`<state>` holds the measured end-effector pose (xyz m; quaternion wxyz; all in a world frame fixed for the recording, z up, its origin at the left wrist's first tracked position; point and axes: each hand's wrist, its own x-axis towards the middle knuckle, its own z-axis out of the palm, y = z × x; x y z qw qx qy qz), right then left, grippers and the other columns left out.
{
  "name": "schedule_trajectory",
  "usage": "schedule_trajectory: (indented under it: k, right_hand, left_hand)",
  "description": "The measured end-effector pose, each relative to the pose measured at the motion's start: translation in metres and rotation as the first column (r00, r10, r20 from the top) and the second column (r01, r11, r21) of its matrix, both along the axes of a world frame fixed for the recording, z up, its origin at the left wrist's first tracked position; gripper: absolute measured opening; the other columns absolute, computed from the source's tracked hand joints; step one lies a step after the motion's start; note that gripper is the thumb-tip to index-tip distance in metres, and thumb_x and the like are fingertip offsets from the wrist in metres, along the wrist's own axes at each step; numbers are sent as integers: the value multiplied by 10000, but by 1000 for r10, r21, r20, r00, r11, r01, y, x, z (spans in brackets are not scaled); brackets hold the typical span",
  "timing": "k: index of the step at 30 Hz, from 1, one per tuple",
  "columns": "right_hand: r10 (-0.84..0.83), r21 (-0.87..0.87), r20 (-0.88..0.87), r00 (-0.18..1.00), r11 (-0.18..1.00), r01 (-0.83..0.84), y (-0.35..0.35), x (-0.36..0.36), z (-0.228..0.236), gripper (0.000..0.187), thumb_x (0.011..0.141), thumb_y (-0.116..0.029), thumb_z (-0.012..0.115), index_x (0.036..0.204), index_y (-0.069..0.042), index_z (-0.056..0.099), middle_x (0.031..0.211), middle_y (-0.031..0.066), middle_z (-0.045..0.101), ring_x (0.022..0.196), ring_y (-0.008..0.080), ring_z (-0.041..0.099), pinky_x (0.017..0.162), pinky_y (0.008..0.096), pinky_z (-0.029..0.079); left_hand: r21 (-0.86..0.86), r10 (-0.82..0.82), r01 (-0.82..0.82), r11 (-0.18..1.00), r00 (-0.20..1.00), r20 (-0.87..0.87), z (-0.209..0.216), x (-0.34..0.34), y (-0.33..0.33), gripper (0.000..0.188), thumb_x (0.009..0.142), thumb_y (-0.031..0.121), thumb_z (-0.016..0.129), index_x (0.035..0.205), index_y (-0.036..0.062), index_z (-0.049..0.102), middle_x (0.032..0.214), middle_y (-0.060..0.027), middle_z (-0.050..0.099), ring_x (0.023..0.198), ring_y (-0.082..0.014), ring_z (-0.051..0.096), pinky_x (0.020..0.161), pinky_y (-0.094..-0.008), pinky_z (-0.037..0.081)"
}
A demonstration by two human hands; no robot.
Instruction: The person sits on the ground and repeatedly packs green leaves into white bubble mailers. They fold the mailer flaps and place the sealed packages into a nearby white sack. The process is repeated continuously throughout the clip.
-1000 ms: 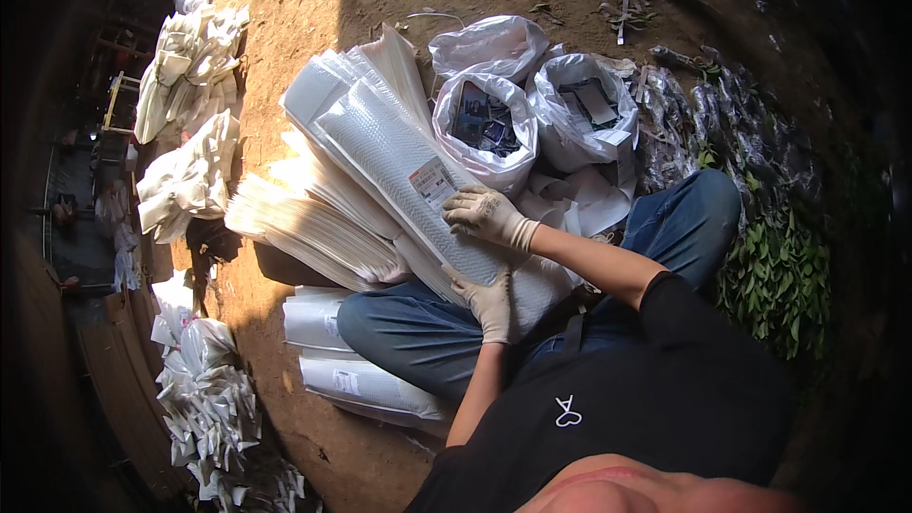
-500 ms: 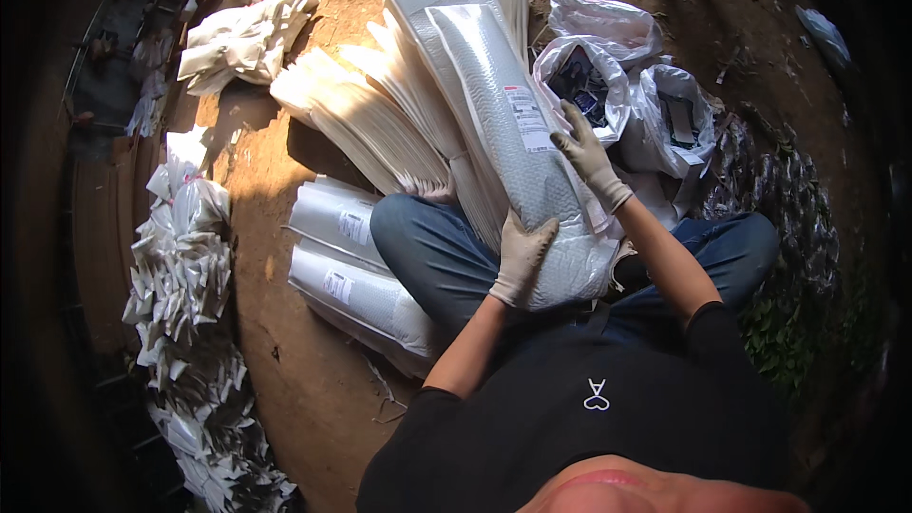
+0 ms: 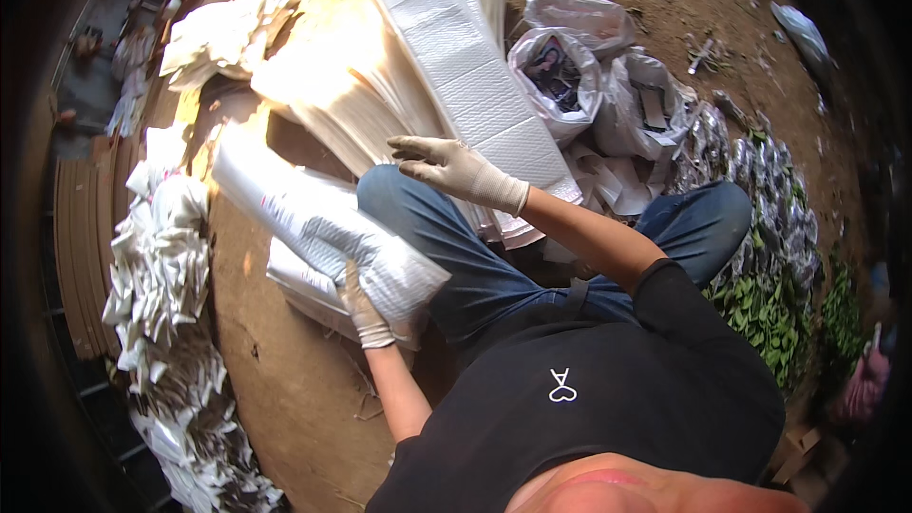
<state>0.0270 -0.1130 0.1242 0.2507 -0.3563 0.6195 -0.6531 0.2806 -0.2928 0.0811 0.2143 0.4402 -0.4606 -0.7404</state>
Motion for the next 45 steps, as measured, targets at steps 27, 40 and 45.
schedule_trajectory:
  k: [27, 40, 45]
  right_hand:
    - [-561, 900, -390, 730, -64, 431, 331, -217, -336, 549, 896, -250, 559, 1403, -52, 486, 1308, 296, 592, 1208, 445, 606, 1019, 469, 500]
    - [-383, 623, -487, 785, 478, 619, 328, -156, -55, 340, 906, -253, 538, 1139, -19, 618, 971, 252, 709, 954, 415, 685, 851, 491, 538]
    - [-416, 677, -333, 846, 519, 522, 305, -69, 25, 464, 910, -276, 589, 1314, -55, 534, 1098, 267, 675, 1012, 425, 674, 890, 485, 540]
  left_hand:
    - [-793, 275, 593, 139, 746, 606, -76, 1, -104, 573, 908, 129, 704, 1402, -52, 478, 1356, -244, 505, 1271, -377, 504, 1084, -463, 445]
    - [-283, -862, 814, 507, 487, -144, 10, -336, 232, 760, 1023, 222, 614, 1603, 78, 144, 1543, -214, 333, 1353, -263, 456, 1093, -404, 444]
    - [-170, -887, 890, 423, 368, -280, 44, -351, 329, 955, 921, 196, 733, 1615, 155, 79, 1520, -196, 352, 1273, -251, 504, 995, -363, 492]
